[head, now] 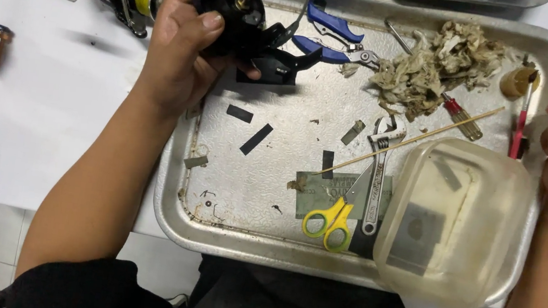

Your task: Repairing and assembling a fishing reel on a workbench, involving handling small gears, screws, and using hand tools.

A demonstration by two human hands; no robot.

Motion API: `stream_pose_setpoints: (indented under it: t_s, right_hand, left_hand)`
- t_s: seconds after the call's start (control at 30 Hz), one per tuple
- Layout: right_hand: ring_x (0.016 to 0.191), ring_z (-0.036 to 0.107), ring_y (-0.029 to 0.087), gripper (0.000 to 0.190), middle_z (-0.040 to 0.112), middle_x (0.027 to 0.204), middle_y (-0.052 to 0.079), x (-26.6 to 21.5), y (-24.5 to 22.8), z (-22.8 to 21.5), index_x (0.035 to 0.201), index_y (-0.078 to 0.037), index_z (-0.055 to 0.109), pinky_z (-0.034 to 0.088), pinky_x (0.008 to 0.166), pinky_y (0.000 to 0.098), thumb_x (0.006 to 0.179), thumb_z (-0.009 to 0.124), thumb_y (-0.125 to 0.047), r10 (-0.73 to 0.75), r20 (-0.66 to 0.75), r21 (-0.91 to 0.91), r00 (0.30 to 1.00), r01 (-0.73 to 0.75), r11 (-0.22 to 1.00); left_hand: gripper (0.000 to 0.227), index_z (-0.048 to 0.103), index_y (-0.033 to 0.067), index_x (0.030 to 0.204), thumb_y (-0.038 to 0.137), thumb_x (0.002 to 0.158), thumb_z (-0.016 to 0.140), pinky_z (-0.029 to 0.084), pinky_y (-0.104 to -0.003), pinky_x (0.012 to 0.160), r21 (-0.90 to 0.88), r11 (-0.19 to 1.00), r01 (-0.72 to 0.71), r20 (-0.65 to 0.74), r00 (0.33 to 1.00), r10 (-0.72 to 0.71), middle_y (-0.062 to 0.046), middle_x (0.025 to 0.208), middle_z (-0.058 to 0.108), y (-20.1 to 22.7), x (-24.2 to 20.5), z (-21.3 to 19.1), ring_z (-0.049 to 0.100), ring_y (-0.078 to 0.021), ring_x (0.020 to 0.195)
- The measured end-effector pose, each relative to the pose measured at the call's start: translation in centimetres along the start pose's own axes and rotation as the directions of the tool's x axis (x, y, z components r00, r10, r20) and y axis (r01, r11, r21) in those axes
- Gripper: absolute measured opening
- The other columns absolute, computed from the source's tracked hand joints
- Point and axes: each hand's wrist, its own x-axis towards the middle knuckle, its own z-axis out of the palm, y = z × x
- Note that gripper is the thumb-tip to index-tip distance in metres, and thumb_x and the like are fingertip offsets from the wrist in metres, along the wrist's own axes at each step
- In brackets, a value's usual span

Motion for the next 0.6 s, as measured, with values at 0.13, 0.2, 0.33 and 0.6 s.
stream_pose_setpoints:
  t_s: [0.13,0.2,0.33,0.6]
  right_hand:
    - [0.061,0.031,-0.004,0.063,0.056,0.111,-0.003,0.0,-0.2,0.0,0.154,-0.015,0.044,0.024,0.054,0.0141,0.114,0.048,-0.063,0.012,0.036,0.008,0.999,-0.013,1.0]
    - [0.063,0.032,-0.004,0.058,0.056,0.111,-0.002,-0.4,-1.5,0.8,0.153,-0.015,0.045,0.026,0.057,0.0126,0.116,0.047,-0.059,0.024,0.019,-0.001,1.0,-0.023,1.0]
    - [0.068,0.035,-0.002,0.062,0.055,0.113,0.003,-0.7,-2.8,1.6,0.154,-0.012,0.045,0.026,0.056,0.0128,0.115,0.047,-0.061,0.016,0.001,-0.028,1.0,-0.016,0.999]
    - [0.072,0.041,0.001,0.046,0.058,0.109,0.006,-0.8,-3.6,2.0,0.151,-0.015,0.049,0.028,0.062,0.0171,0.121,0.048,-0.049,-0.027,0.012,0.03,1.0,0.026,0.999]
  left_hand:
    - [0.054,0.042,0.0132,0.137,0.024,0.094,0.071,0.066,-0.048,0.063,-0.004,0.999,0.038,0.007,0.999,-0.038,-0.014,0.119,0.057,-0.2,-0.1,-0.3,0.067,-0.031,0.099]
    - [0.046,0.043,0.0152,0.131,0.023,0.095,0.07,0.067,-0.047,0.063,0.023,0.997,0.072,0.062,0.995,-0.073,-0.014,0.121,0.054,0.3,-0.1,0.3,0.064,-0.0311,0.105]
    - [0.031,0.043,0.0124,0.12,0.015,0.098,0.064,0.068,-0.032,0.058,0.182,0.938,0.296,0.195,0.924,-0.329,-0.019,0.113,0.063,1.9,-0.4,1.7,0.077,-0.0374,0.086]
    - [0.028,0.049,0.007,0.118,0.019,0.096,0.062,0.071,-0.03,0.06,0.536,0.72,0.441,0.158,0.785,-0.599,-0.008,0.113,0.053,2.7,-0.4,5.6,0.069,-0.0211,0.082]
